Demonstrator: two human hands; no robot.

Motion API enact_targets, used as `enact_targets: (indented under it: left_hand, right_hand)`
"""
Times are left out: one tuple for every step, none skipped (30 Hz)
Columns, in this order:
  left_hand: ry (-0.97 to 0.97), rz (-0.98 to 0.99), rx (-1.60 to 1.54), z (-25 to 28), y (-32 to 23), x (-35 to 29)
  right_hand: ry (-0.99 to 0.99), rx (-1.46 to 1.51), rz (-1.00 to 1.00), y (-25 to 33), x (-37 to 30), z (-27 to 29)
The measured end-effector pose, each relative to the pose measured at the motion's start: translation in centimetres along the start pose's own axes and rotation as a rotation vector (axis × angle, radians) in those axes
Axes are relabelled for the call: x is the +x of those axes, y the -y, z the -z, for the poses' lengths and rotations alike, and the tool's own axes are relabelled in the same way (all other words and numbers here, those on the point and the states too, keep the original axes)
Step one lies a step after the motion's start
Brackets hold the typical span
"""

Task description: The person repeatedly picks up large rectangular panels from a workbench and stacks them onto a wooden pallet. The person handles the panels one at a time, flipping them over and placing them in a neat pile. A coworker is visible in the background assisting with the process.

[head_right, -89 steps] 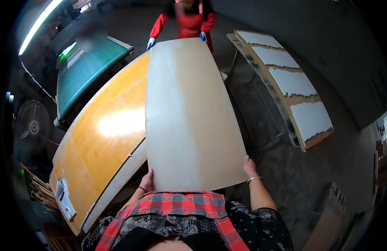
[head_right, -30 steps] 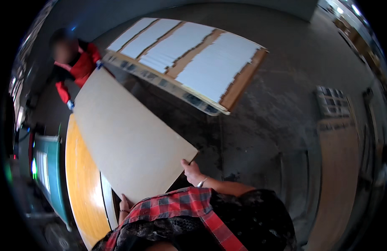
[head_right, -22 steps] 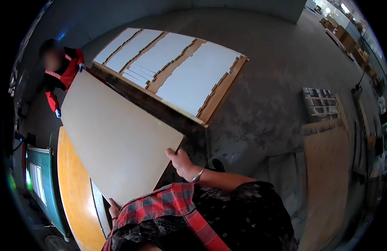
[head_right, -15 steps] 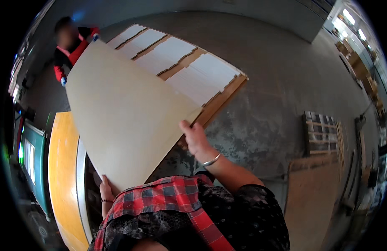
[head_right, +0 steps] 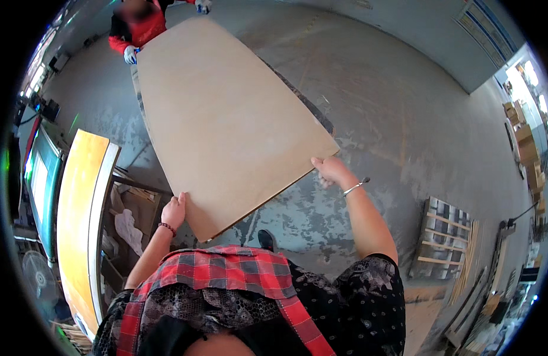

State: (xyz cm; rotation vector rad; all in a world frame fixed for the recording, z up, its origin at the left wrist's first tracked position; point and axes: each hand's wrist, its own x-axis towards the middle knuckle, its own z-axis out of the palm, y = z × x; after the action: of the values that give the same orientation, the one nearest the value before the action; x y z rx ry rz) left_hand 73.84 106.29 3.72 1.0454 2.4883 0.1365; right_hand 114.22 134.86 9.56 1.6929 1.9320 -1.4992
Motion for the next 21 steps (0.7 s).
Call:
enact_targets:
  left_hand:
    - [-0.004, -0.01, -0.054, 0.0, -0.3, -0.2]
    - [0.007, 0.019, -0.092, 0.0, -0.7, -0.5]
    - [-0.048, 0.046, -0.143, 0.0, -0.9, -1.2]
    - [-0.035, 0.172, -0.638, -0.4, -1.5, -2.1]
    - [0.052, 0.256, -0.947, -0.8, -2.0, -3.0]
    - [0.091, 0.292, -1.268, -1.3, -2.4, -4.4]
    - [0.125, 0.417, -1.59, -1.5, -3.0, -5.0]
    - [0.134, 0.35, -1.603, -1.6, -3.5, -5.6]
    - [0.138, 0.373, -1.617, -1.7, -4.1, -6.1]
    - [0.094, 0.365, -1.644, -1.7, -4.6, -6.3]
    - [0.137, 0.373, -1.714, -1.7, -5.1, -6.5]
    - [0.137, 0.458, -1.707, -1.7, -5.6, -6.7]
    - [0.155, 0.4, -1.719, -1.5, -5.9, -6.8]
    - [0.206, 0.348, -1.746, -1.3, -6.1, -6.9]
    - [0.178, 0.321, -1.727, -1.1, -6.2, -7.0]
    - [0.15, 0.296, -1.709, -1.0, -6.2, -7.2]
    - [0.131, 0.301, -1.702, -0.7, -6.0, -7.5]
    - [0.122, 0.242, -1.764, -0.4, -5.8, -7.7]
    - [0.139, 0.191, -1.774, 0.0, -5.5, -8.0]
    - [0.153, 0.166, -1.781, 0.5, -5.2, -8.2]
    - [0.175, 0.136, -1.793, 1.1, -4.7, -8.5]
  right_hand:
    - [-0.207, -0.245, 0.079, 0.3, 0.8, 1.5]
    - [-0.385, -0.461, 0.165, 0.6, 2.0, 3.4]
    - [-0.565, -0.671, 0.283, 0.8, 3.2, 4.8]
    - [-0.576, -0.585, 0.297, 1.1, 4.9, 6.1]
    - [-0.583, -0.495, 0.335, 1.5, 6.8, 7.2]
    - [-0.59, -0.404, 0.377, 1.7, 8.4, 7.7]
    - [-0.449, -0.331, 0.363, 1.4, 9.9, 6.8]
    - [-0.276, -0.25, 0.312, 1.3, 11.0, 5.9]
    - [-0.35, -0.242, 0.361, 1.2, 11.9, 5.7]
    - [-0.33, -0.231, 0.323, 1.3, 12.7, 5.4]
    - [-0.365, -0.225, 0.345, 1.2, 13.0, 5.3]
    - [-0.382, -0.194, 0.289, 1.2, 13.2, 5.3]
    - [-0.363, -0.217, 0.329, 1.4, 13.2, 5.4]
    - [-0.401, -0.181, 0.325, 1.5, 13.1, 5.7]
    - [-0.331, -0.157, 0.335, 1.8, 12.9, 6.1]
    - [-0.273, -0.071, 0.33, 2.0, 12.7, 6.4]
    - [-0.237, -0.055, 0.333, 2.2, 12.4, 6.8]
    - [-0.149, 0.022, 0.353, 2.5, 12.1, 7.1]
    - [-0.162, 0.013, 0.344, 2.9, 11.5, 7.5]
    - [-0.117, 0.043, 0.362, 3.5, 11.0, 7.7]
    - [-0.103, 0.079, 0.37, 4.2, 10.0, 8.0]
